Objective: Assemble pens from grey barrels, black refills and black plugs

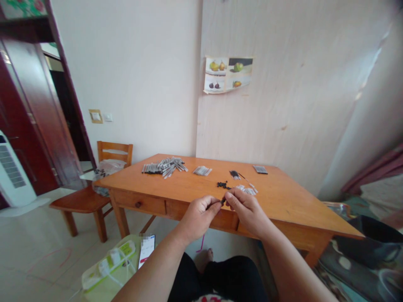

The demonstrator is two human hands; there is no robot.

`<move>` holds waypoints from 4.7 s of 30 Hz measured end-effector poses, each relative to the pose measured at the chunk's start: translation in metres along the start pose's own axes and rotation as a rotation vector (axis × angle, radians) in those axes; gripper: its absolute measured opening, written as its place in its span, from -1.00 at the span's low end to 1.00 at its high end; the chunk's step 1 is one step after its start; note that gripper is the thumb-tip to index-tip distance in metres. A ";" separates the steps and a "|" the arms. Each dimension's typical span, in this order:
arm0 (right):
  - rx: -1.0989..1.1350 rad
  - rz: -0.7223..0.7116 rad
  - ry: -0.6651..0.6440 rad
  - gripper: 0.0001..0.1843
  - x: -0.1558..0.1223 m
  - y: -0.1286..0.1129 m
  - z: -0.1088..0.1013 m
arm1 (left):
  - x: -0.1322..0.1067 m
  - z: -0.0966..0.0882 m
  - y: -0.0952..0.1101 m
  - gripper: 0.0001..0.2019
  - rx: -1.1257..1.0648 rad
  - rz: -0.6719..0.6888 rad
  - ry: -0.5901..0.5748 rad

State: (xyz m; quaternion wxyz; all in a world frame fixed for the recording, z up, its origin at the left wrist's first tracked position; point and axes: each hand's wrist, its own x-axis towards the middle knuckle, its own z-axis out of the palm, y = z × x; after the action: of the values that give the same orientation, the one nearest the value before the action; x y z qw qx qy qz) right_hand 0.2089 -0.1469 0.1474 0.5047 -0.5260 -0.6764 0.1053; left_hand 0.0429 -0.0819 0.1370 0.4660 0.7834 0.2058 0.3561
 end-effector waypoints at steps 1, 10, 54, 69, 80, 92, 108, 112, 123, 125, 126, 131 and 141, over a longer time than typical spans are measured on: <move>0.026 -0.010 -0.017 -0.70 0.000 -0.001 -0.001 | 0.000 0.000 -0.001 -0.71 -0.002 -0.001 0.004; -0.088 0.040 0.023 -0.65 0.000 0.006 0.005 | 0.000 0.002 0.004 -0.71 -0.004 0.011 -0.007; 0.249 0.171 0.183 -0.65 0.003 0.019 0.016 | 0.003 0.001 -0.007 -0.69 -0.063 -0.068 0.036; 0.344 0.193 0.217 -0.63 0.004 0.020 0.017 | 0.003 0.002 -0.005 -0.69 -0.106 -0.131 0.008; 0.506 0.260 0.236 -0.63 0.005 0.021 0.014 | 0.005 0.002 -0.008 -0.56 -0.169 -0.221 -0.095; 0.636 0.309 0.224 -0.63 0.004 0.024 0.015 | 0.009 0.006 -0.008 -0.63 -0.217 -0.248 -0.103; 0.545 0.301 0.319 -0.65 0.009 0.046 0.019 | 0.025 0.022 -0.024 -0.68 -0.073 -0.207 -0.039; 0.567 0.353 0.296 -0.64 0.009 0.053 0.016 | 0.031 0.028 -0.034 -0.68 -0.139 -0.221 -0.048; 0.360 0.481 0.414 -0.60 0.010 0.120 -0.010 | 0.066 0.023 -0.065 -0.71 -0.330 -0.305 0.134; 0.320 0.503 0.450 -0.59 0.010 0.133 -0.016 | 0.074 0.021 -0.072 -0.70 -0.371 -0.317 0.144; 0.295 0.514 0.462 -0.59 0.010 0.138 -0.019 | 0.078 0.020 -0.076 -0.69 -0.388 -0.327 0.147; 0.173 0.500 0.501 -0.55 0.009 0.152 -0.027 | 0.100 0.016 -0.090 -0.69 -0.468 -0.325 0.197; 0.088 0.465 0.442 -0.56 -0.001 0.152 -0.018 | 0.148 0.015 -0.111 -0.66 -0.572 -0.334 0.285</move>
State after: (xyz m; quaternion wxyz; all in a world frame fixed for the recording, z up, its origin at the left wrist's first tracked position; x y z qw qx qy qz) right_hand 0.3146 -0.0899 0.0532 0.6240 -0.6544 -0.4067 0.1301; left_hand 0.1529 0.0595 0.0891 0.6846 0.5194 0.2862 0.4238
